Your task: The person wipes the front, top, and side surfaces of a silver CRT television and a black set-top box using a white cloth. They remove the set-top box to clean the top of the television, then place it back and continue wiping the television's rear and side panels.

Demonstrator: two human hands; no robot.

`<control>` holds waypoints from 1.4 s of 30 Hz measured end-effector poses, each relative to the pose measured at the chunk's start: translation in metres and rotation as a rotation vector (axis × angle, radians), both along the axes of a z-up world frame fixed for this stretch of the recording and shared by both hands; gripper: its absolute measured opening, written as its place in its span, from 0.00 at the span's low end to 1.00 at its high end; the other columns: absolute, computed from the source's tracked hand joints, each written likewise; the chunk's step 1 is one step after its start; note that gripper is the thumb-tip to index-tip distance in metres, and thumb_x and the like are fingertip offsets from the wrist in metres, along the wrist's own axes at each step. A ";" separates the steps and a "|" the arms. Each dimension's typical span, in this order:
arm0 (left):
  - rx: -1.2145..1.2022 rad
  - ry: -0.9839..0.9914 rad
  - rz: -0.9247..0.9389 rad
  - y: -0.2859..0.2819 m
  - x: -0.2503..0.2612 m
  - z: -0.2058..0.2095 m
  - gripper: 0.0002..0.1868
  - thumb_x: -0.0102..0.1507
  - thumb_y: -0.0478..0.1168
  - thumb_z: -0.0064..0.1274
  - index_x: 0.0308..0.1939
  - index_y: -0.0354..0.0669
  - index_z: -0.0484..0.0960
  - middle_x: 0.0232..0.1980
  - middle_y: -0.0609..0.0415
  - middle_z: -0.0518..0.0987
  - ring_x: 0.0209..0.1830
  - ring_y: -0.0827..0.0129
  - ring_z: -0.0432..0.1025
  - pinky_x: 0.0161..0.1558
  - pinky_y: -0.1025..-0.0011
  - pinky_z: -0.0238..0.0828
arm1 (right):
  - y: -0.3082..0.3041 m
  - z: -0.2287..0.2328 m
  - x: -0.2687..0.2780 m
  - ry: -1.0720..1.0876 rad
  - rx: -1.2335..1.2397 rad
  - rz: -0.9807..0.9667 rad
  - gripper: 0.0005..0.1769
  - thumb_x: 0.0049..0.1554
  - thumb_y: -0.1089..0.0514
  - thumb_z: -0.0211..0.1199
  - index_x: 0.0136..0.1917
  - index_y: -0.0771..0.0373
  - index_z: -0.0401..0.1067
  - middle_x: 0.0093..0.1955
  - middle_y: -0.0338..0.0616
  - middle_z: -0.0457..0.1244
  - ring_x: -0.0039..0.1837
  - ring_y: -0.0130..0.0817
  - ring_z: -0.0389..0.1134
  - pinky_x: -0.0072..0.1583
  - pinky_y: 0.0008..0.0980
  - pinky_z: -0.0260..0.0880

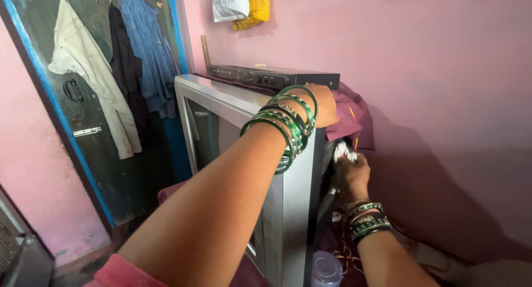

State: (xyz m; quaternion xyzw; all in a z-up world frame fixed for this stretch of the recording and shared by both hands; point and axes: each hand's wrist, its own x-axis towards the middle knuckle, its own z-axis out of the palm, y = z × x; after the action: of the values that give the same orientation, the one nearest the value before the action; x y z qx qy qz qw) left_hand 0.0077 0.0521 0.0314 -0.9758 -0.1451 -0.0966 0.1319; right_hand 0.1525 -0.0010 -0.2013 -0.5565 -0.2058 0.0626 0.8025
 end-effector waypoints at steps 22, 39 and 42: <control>-0.099 -0.090 -0.002 -0.017 -0.017 0.001 0.24 0.63 0.56 0.49 0.55 0.47 0.84 0.57 0.43 0.81 0.59 0.50 0.76 0.60 0.57 0.72 | 0.014 -0.034 -0.052 -0.430 0.195 0.034 0.33 0.68 0.51 0.44 0.83 0.60 0.45 0.86 0.49 0.41 0.85 0.40 0.39 0.78 0.38 0.36; -0.115 -0.085 0.012 -0.013 -0.012 0.002 0.24 0.64 0.54 0.49 0.55 0.44 0.83 0.60 0.42 0.80 0.61 0.49 0.75 0.62 0.56 0.71 | 0.037 -0.148 -0.032 0.285 -0.002 0.056 0.35 0.67 0.33 0.38 0.79 0.52 0.53 0.71 0.46 0.58 0.67 0.43 0.59 0.66 0.40 0.57; -0.184 -0.105 0.058 -0.016 -0.014 0.004 0.23 0.63 0.53 0.49 0.56 0.46 0.84 0.59 0.42 0.81 0.60 0.50 0.77 0.61 0.56 0.73 | 0.029 -0.136 -0.030 0.384 0.049 0.116 0.31 0.66 0.34 0.41 0.73 0.54 0.58 0.64 0.45 0.61 0.61 0.43 0.63 0.60 0.41 0.62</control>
State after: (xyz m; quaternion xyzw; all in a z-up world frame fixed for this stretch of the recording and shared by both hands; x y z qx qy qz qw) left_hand -0.0068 0.0362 0.0349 -0.9728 -0.1882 -0.1301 0.0367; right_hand 0.1227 0.0282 -0.3378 -0.5019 -0.0823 0.2088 0.8353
